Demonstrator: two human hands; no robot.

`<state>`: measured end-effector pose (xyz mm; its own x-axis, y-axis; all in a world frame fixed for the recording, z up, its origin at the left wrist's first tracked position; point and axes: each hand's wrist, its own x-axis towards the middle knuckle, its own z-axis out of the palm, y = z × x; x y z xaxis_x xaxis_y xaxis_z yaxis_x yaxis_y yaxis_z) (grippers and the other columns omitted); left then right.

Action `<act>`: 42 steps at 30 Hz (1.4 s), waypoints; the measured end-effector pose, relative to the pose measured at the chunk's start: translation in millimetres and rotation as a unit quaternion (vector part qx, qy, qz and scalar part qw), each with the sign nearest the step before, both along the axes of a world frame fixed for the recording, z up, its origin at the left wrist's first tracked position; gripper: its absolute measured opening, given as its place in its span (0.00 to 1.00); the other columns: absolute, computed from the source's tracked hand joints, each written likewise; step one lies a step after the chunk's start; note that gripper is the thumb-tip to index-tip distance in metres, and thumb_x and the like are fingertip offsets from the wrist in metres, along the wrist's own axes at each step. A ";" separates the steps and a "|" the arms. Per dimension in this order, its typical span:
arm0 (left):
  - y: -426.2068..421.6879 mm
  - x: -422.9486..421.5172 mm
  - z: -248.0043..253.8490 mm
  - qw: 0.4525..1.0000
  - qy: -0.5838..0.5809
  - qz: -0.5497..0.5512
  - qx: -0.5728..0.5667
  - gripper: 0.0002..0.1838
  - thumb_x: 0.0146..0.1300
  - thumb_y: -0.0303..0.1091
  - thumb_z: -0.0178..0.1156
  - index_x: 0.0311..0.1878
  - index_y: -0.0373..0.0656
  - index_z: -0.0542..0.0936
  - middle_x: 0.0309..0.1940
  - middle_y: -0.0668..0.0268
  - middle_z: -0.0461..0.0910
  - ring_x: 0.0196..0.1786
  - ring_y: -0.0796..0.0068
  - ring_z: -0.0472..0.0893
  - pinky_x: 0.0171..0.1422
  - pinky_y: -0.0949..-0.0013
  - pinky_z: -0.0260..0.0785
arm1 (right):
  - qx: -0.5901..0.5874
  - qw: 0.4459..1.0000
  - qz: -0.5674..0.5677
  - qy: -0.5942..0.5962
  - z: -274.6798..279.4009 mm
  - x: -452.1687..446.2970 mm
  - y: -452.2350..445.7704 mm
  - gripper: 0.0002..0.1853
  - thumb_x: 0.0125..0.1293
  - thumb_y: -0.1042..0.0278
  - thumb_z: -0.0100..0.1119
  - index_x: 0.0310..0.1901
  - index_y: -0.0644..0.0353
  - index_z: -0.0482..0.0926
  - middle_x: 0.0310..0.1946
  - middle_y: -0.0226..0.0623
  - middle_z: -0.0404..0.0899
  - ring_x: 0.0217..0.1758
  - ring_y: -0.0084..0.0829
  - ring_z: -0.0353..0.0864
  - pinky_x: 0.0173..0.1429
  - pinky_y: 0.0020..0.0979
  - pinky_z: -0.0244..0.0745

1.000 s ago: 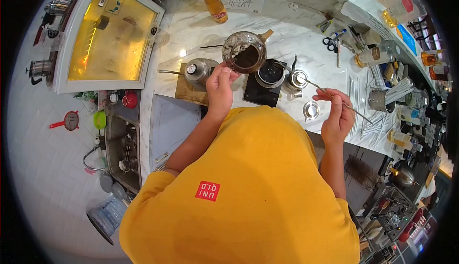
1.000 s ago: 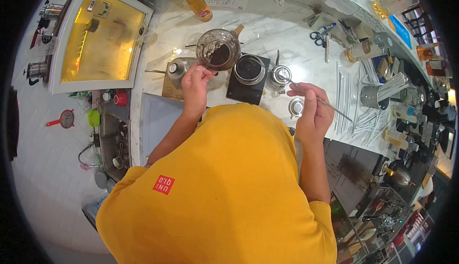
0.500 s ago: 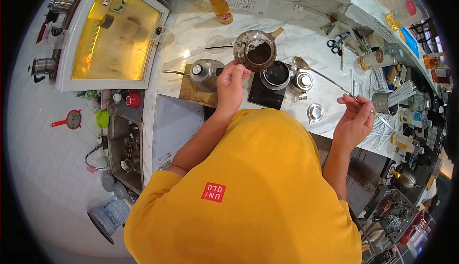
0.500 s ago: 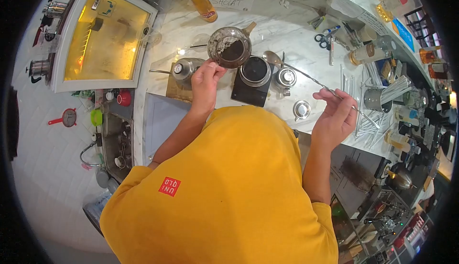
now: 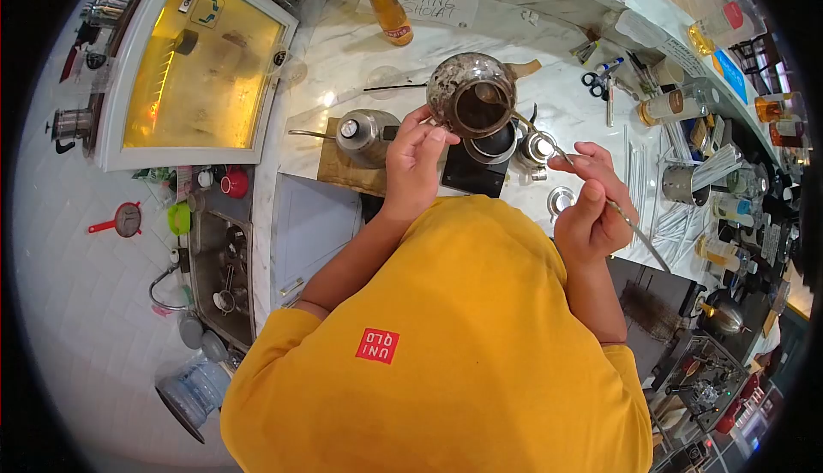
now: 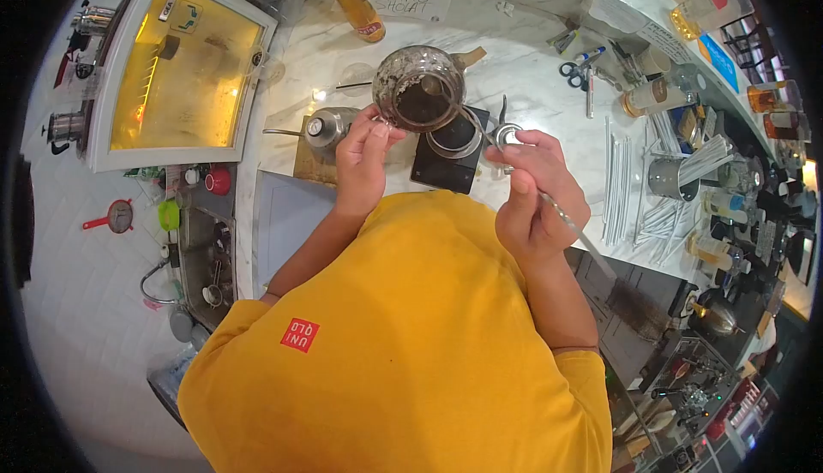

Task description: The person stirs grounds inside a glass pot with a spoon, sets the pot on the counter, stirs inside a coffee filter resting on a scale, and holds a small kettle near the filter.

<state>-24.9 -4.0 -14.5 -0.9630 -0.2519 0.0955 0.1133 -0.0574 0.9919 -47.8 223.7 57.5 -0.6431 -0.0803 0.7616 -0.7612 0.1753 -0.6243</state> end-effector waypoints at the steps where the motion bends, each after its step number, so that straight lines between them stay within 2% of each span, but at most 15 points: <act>1: 0.9 1.5 4.6 1.000 -0.004 -0.005 0.011 0.16 0.77 0.35 0.55 0.40 0.33 0.87 0.57 0.53 0.78 0.71 0.64 0.70 0.69 0.64 0.65 | 0.015 1.000 -0.005 0.009 3.1 -0.9 -1.3 0.16 0.83 0.66 0.46 0.49 0.71 0.80 0.35 0.49 0.87 0.33 0.43 0.90 0.58 0.55 0.79; 3: 2.8 3.6 14.4 0.999 -0.011 -0.014 0.031 0.17 0.78 0.36 0.55 0.40 0.33 0.87 0.57 0.53 0.78 0.71 0.64 0.69 0.70 0.64 0.65 | 0.044 0.999 -0.016 0.027 7.9 -2.1 -2.7 0.16 0.83 0.65 0.46 0.50 0.71 0.79 0.33 0.49 0.87 0.33 0.42 0.90 0.58 0.55 0.79; 6: 3.5 6.4 23.6 1.000 -0.007 -0.018 -0.004 0.17 0.79 0.36 0.55 0.41 0.33 0.87 0.57 0.53 0.78 0.72 0.63 0.68 0.69 0.63 0.65 | 0.070 0.996 -0.029 0.037 13.2 -2.3 -3.1 0.17 0.84 0.64 0.45 0.49 0.70 0.80 0.32 0.48 0.87 0.34 0.42 0.90 0.57 0.55 0.79; 12: 6.4 7.8 35.2 0.999 0.010 -0.014 -0.035 0.16 0.79 0.36 0.56 0.43 0.34 0.88 0.55 0.54 0.79 0.72 0.62 0.68 0.68 0.64 0.65 | 0.111 0.991 -0.040 0.063 19.7 -5.3 -4.2 0.12 0.83 0.66 0.46 0.49 0.66 0.77 0.33 0.47 0.87 0.35 0.40 0.90 0.58 0.54 0.80; 15: 6.6 8.7 36.4 0.997 0.014 -0.012 -0.071 0.16 0.79 0.36 0.56 0.43 0.34 0.88 0.58 0.53 0.77 0.69 0.64 0.71 0.64 0.66 0.67 | 0.111 0.991 -0.043 0.069 18.3 -5.6 -3.8 0.11 0.82 0.68 0.47 0.50 0.65 0.76 0.33 0.45 0.88 0.35 0.39 0.89 0.59 0.53 0.80; 21: 10.3 10.6 41.3 0.997 0.033 -0.010 -0.074 0.16 0.79 0.37 0.56 0.44 0.34 0.88 0.65 0.50 0.71 0.62 0.71 0.76 0.57 0.71 0.70 | 0.094 0.992 -0.046 0.066 15.3 -3.3 -0.9 0.12 0.83 0.67 0.47 0.48 0.66 0.78 0.33 0.45 0.87 0.35 0.38 0.89 0.59 0.53 0.80; 30: 15.0 16.4 41.6 0.998 0.027 -0.003 -0.059 0.17 0.79 0.37 0.56 0.45 0.34 0.88 0.64 0.50 0.72 0.63 0.70 0.76 0.59 0.70 0.70 | 0.053 0.997 -0.025 0.043 10.1 2.8 1.5 0.14 0.83 0.66 0.47 0.47 0.68 0.79 0.33 0.45 0.87 0.35 0.39 0.90 0.60 0.55 0.78; 33: 14.6 18.4 40.8 0.997 0.039 -0.002 -0.068 0.16 0.78 0.36 0.56 0.44 0.34 0.88 0.65 0.50 0.71 0.65 0.68 0.75 0.64 0.67 0.69 | 0.031 0.998 -0.019 0.048 10.3 4.6 1.7 0.06 0.77 0.74 0.54 0.46 0.65 0.80 0.32 0.41 0.86 0.33 0.36 0.86 0.58 0.50 0.80; 36: 12.9 21.0 42.5 0.994 0.036 0.001 -0.105 0.15 0.77 0.35 0.57 0.43 0.33 0.88 0.64 0.49 0.72 0.67 0.66 0.74 0.68 0.65 0.67 | 0.017 0.998 -0.005 0.055 11.6 7.7 1.1 0.06 0.78 0.73 0.53 0.47 0.65 0.79 0.31 0.42 0.86 0.33 0.36 0.86 0.58 0.50 0.80; 42: 13.1 23.7 41.0 0.996 0.048 0.009 -0.074 0.15 0.76 0.34 0.56 0.40 0.33 0.87 0.64 0.50 0.73 0.67 0.65 0.74 0.69 0.64 0.67 | 0.009 0.997 0.019 0.074 12.6 13.2 2.2 0.08 0.79 0.71 0.52 0.47 0.66 0.78 0.30 0.44 0.85 0.33 0.37 0.86 0.58 0.51 0.80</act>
